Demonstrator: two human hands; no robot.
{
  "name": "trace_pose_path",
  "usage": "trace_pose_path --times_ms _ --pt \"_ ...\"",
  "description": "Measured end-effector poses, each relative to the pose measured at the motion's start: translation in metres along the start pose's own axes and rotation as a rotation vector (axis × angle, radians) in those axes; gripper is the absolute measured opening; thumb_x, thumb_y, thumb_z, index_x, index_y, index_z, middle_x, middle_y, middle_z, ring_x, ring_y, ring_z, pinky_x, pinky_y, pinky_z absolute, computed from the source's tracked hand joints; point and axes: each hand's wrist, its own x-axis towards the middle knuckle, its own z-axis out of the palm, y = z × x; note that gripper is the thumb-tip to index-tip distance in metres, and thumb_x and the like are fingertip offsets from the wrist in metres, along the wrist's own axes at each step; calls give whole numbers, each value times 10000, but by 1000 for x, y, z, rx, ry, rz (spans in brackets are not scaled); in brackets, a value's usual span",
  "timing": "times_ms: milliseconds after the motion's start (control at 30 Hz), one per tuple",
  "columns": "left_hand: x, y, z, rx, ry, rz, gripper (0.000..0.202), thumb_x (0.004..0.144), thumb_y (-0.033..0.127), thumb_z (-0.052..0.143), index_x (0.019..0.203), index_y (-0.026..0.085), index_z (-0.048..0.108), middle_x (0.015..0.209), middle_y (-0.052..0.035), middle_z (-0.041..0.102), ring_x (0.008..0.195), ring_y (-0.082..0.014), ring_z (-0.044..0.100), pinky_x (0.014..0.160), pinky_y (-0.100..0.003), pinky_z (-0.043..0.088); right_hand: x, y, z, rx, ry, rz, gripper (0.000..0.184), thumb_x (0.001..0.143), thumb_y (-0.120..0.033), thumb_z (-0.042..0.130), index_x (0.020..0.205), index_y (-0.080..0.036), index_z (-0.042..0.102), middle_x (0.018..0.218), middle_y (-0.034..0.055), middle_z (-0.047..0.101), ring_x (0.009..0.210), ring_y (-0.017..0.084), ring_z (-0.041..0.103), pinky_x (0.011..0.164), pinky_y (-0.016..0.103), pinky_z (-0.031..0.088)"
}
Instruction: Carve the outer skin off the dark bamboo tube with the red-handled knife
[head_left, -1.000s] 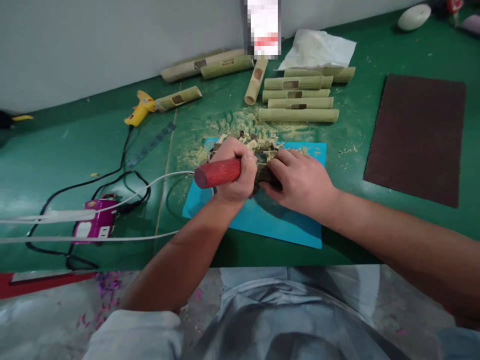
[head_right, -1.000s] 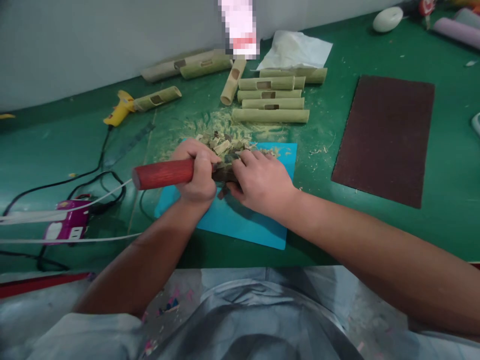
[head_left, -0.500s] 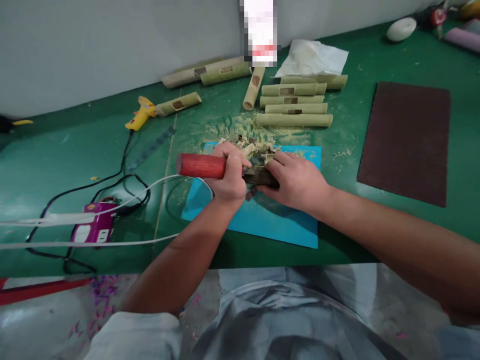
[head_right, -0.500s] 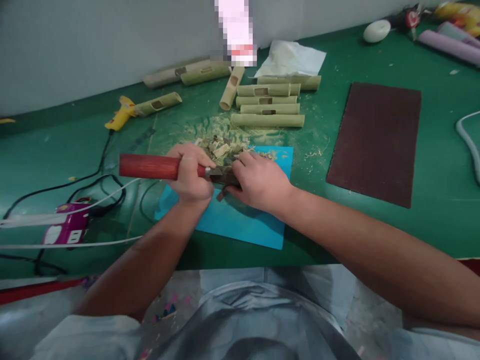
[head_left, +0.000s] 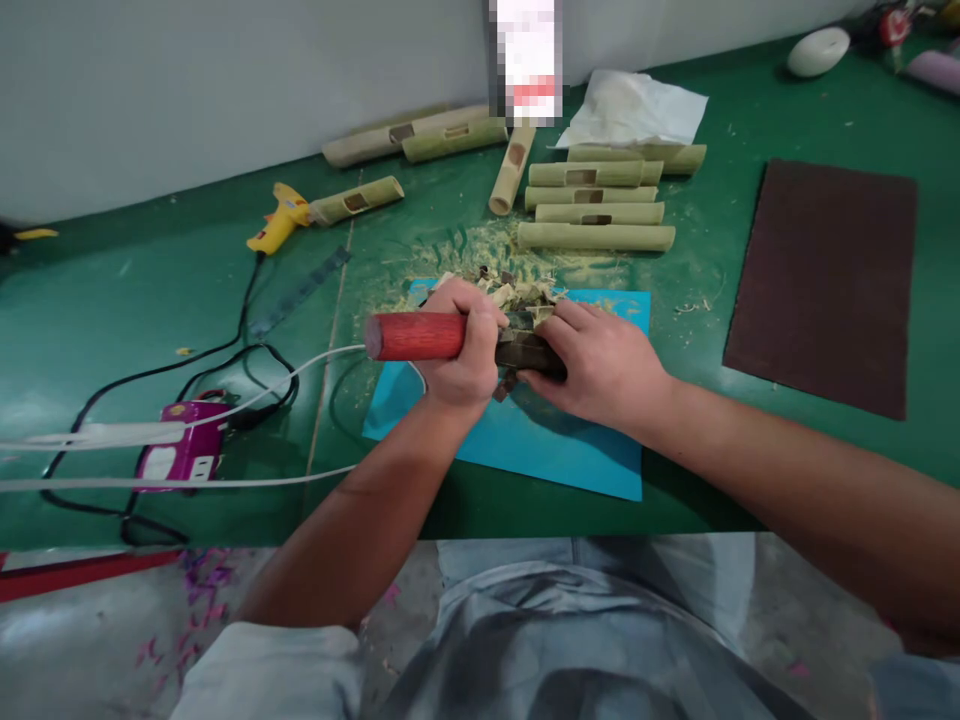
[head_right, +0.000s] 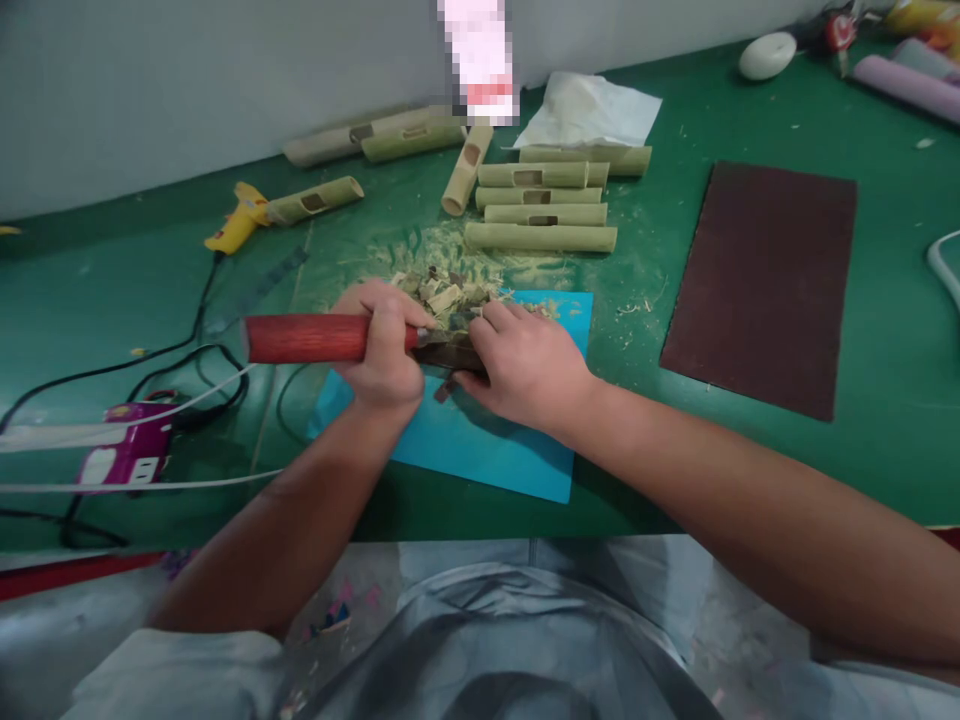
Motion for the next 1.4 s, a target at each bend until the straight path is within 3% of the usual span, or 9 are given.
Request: trace_pose_path --times_ms 133,400,533,633,800,933,1133,1233,1400 --pt "3 6 -5 17 5 18 410 1025 477 584 692 237 586 645 18 605 625 -147 578 638 -364 467 -5 1 -6 -43 14 3 538 965 -642 545 949 -126 696 935 144 697 842 272 588 720 380 317" --pt "9 17 -16 78 -30 24 373 1019 474 591 725 245 602 688 8 632 655 -166 606 634 -365 485 -12 7 -16 -19 116 -206 452 921 -595 626 881 -150 693 888 107 695 833 247 587 727 374 322" --pt "10 20 -20 150 -93 26 372 1027 478 569 745 238 610 717 1 652 681 -163 625 665 -356 505 -15 4 -17 -32 30 -140 375 904 -526 671 876 -152 692 819 89 715 769 237 600 731 379 333" --pt "12 23 -21 187 -131 34 382 1032 480 562 753 226 619 722 4 651 691 -148 620 679 -333 506 -15 6 -16 -43 -27 -173 298 899 -448 686 893 -150 697 844 88 733 783 242 627 733 381 340" --pt "13 32 -19 178 -195 -109 291 1004 447 627 825 221 665 778 5 665 722 -143 631 678 -315 521 -8 15 -16 -61 -2 -222 304 842 -372 747 1029 -136 706 993 117 739 942 291 650 777 390 357" --pt "13 36 -19 72 -228 -175 304 992 465 652 796 233 654 768 6 657 713 -147 622 681 -339 520 -5 21 -17 18 -57 -157 391 812 -427 777 1062 -139 690 1020 120 729 960 297 640 809 391 378" --pt "18 35 -23 -46 -293 -91 421 1012 605 541 841 251 694 849 -24 702 811 -198 666 753 -398 551 -5 34 -19 112 -107 -176 446 844 -529 734 1072 -147 697 1020 114 725 955 289 637 797 387 389" --pt "19 37 -25 32 -325 -67 358 1012 555 564 851 266 701 891 -18 716 868 -208 674 832 -411 565 -4 40 -18 155 -83 -229 419 878 -528 697 1076 -158 702 1020 114 724 941 276 633 782 378 392" --pt "17 40 -21 90 -346 -242 144 951 388 699 923 246 699 898 -10 723 817 -178 681 747 -344 572 -3 45 -18 210 21 -241 386 956 -498 610 1105 -153 701 1040 128 728 946 278 634 802 397 430"
